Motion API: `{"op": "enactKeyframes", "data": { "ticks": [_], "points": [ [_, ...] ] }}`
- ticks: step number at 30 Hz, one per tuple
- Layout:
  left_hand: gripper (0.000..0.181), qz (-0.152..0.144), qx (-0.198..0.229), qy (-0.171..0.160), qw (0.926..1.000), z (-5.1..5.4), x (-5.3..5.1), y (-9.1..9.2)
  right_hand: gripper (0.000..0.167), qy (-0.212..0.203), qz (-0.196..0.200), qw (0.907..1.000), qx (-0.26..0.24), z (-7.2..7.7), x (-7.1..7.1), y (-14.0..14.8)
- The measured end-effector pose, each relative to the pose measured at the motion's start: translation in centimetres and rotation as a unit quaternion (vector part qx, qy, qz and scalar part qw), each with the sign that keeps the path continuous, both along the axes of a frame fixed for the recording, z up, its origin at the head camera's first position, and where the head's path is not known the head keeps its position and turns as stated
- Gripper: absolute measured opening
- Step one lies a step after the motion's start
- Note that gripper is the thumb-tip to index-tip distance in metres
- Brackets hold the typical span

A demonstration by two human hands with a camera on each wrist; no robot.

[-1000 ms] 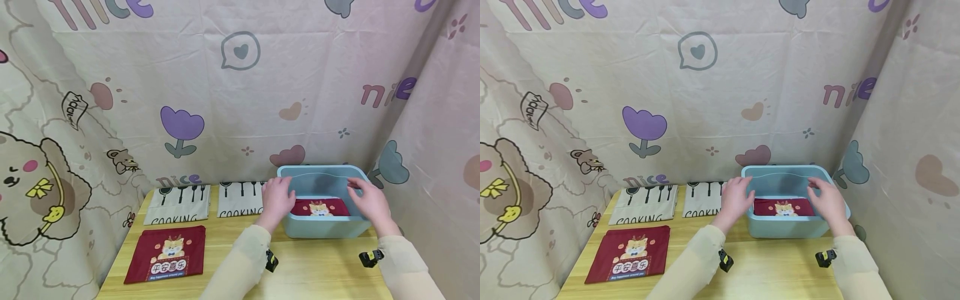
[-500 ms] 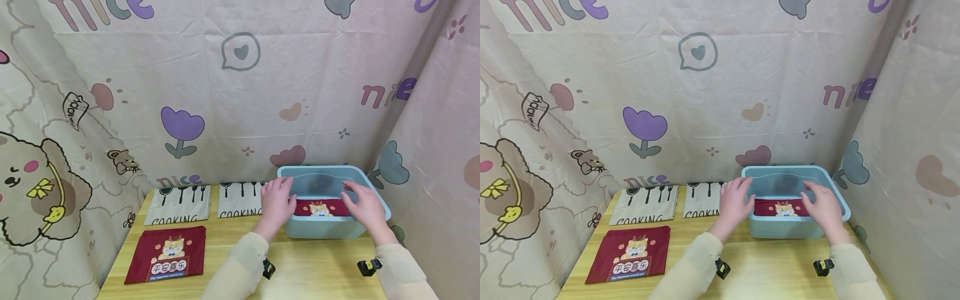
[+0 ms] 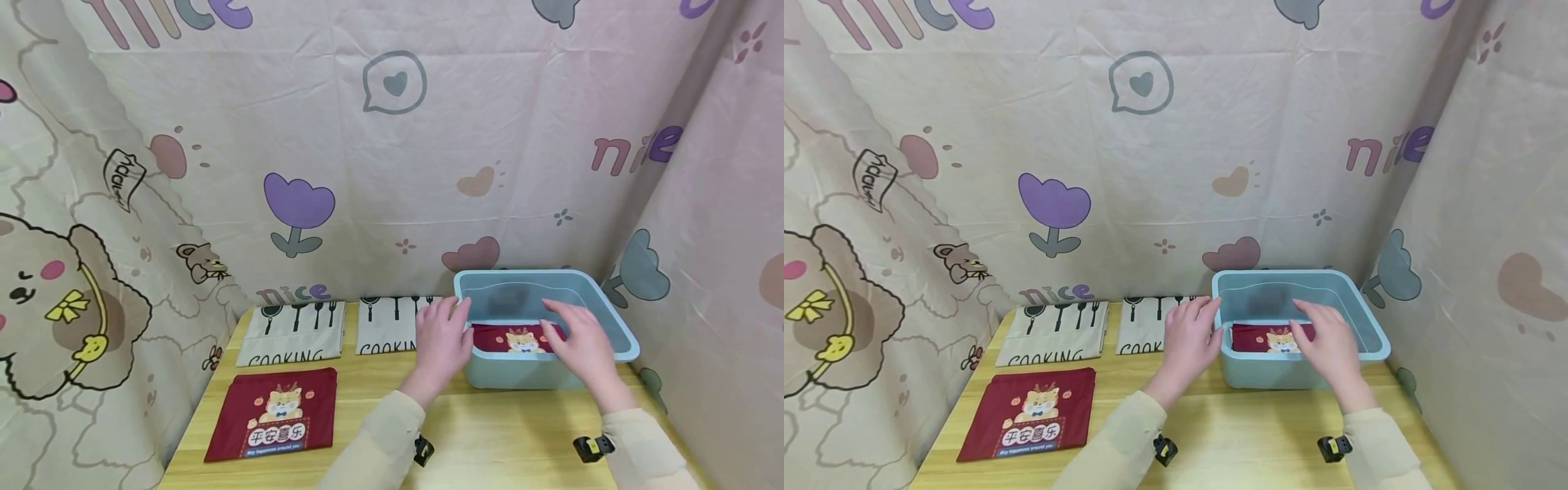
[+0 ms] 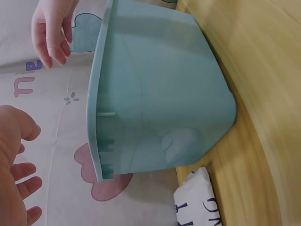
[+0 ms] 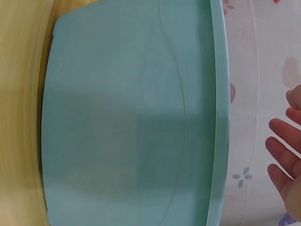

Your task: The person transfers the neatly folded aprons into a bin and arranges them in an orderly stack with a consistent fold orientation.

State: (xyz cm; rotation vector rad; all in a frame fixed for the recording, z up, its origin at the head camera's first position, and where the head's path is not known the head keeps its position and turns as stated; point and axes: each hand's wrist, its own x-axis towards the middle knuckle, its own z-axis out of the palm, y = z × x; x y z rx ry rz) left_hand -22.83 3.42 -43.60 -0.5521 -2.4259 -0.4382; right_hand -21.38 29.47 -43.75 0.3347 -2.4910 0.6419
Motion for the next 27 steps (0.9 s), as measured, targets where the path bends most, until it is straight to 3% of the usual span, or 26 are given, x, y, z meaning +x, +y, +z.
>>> {"op": "enactKeyframes", "data": {
  "ticks": [10,16,27],
  "points": [
    [0.053,-0.016,0.002,-0.003,0.9999,-0.7,0.5,-1.5,0.049,0.024,0.022,0.9994,0.013,-0.1,0.6,-1.5],
    [0.056,-0.013,0.002,0.005,0.9999,-1.2,1.0,-2.3,0.050,0.035,0.032,0.9989,-0.001,-0.5,0.9,-2.6],
    [0.053,-0.011,0.037,-0.011,0.9992,-2.7,1.4,-3.2,0.046,0.078,0.071,0.9940,-0.030,-1.8,0.6,-4.9]
  ]
}}
